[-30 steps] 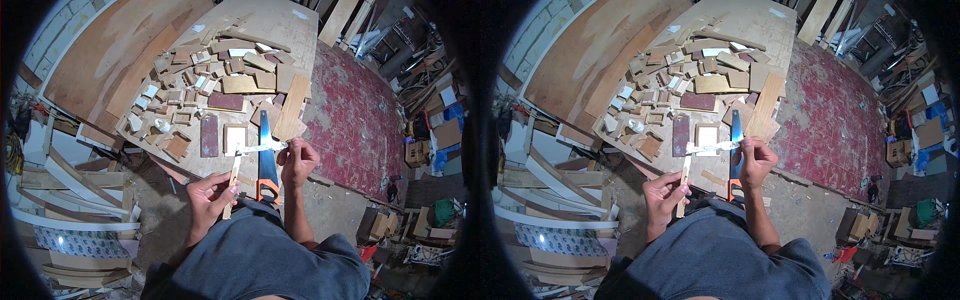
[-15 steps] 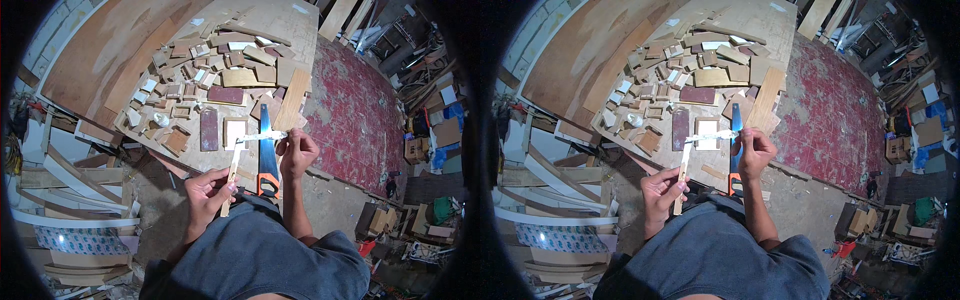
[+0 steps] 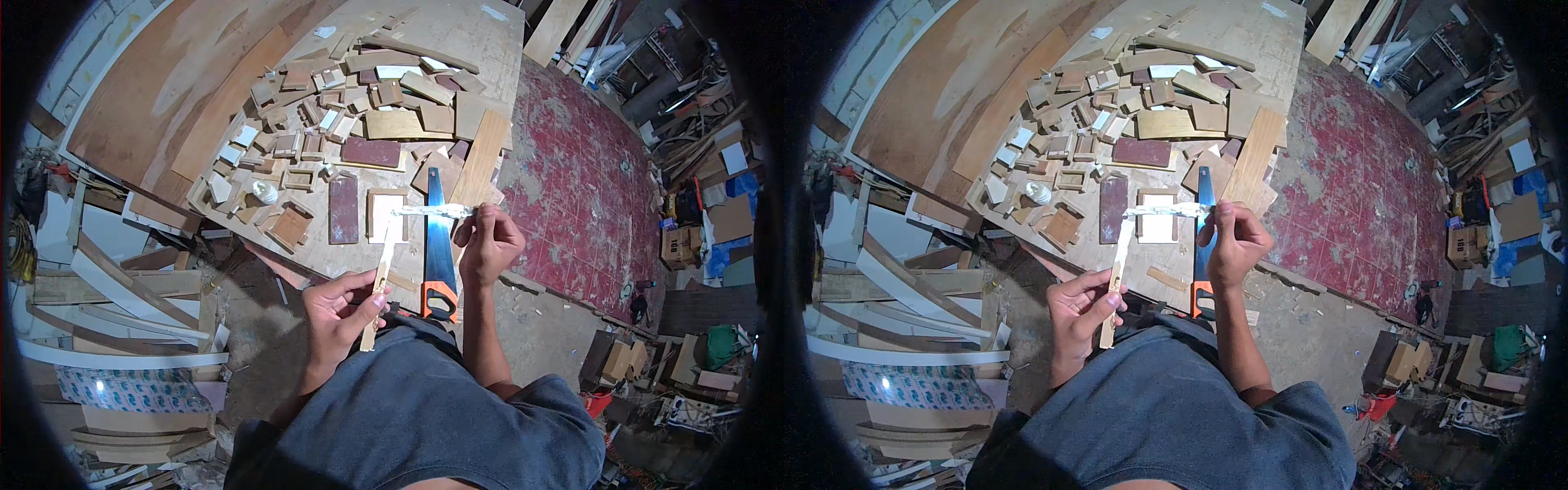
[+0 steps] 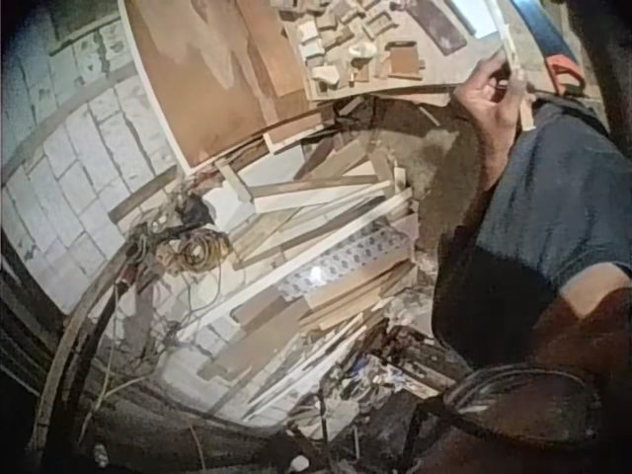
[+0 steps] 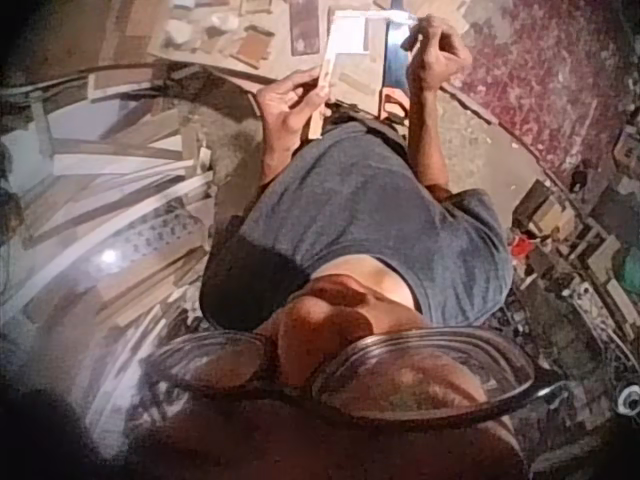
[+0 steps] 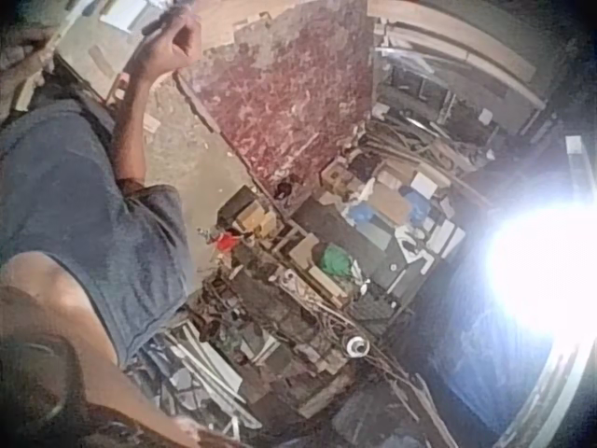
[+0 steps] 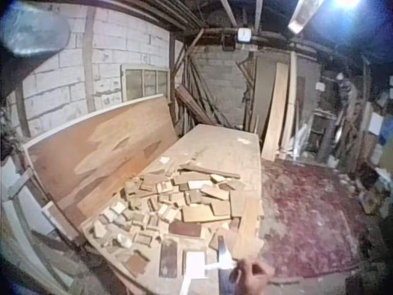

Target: Cutting a small piece of wood with a hand saw and then applying glue to join pieces.

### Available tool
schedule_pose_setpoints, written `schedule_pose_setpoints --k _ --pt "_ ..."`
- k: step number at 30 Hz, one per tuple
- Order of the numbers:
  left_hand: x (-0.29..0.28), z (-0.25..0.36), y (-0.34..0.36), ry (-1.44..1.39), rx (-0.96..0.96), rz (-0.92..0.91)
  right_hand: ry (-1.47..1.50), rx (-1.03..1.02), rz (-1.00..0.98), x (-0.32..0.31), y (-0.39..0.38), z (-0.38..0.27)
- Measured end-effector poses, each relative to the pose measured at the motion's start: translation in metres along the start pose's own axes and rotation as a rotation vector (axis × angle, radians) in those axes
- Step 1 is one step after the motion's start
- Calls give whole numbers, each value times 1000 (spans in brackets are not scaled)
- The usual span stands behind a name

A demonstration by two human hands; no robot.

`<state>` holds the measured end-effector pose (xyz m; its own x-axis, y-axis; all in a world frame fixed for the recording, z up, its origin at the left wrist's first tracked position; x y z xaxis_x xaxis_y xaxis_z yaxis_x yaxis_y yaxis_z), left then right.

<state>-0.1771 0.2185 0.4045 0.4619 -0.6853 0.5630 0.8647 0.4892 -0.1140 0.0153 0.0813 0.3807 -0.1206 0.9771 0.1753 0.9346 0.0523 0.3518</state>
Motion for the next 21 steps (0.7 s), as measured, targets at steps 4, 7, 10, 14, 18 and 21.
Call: schedule_pose_setpoints --k 4,7,10,14,18,21 --pt "0 0 1 -5 -1 11 69 -12 -66 -3 -4 -3" --pt "2 1 1 -10 -8 16 33 -10 -123 2 -4 -6" --pt "2 2 2 -4 -5 16 0 5 -70 6 -1 -2" --pt "-2 0 2 -21 -12 25 21 28 15 3 -1 -2" --pt "-2 -1 0 -15 4 37 66 38 -120 -1 -7 0" --pt "1 -1 0 -9 1 36 33 23 -99 2 -5 2"
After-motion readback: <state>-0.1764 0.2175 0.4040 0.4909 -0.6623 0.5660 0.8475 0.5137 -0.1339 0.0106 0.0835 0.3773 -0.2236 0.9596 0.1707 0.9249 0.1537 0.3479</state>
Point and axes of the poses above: each hand's wrist, its own y-axis towards the middle knuckle, its own x-axis out of the palm, z = x × y, the point moved 4 cm from there along y, towards the middle knuckle, and after that the axes turned 15 degrees about -y, right-handed, at the moved point
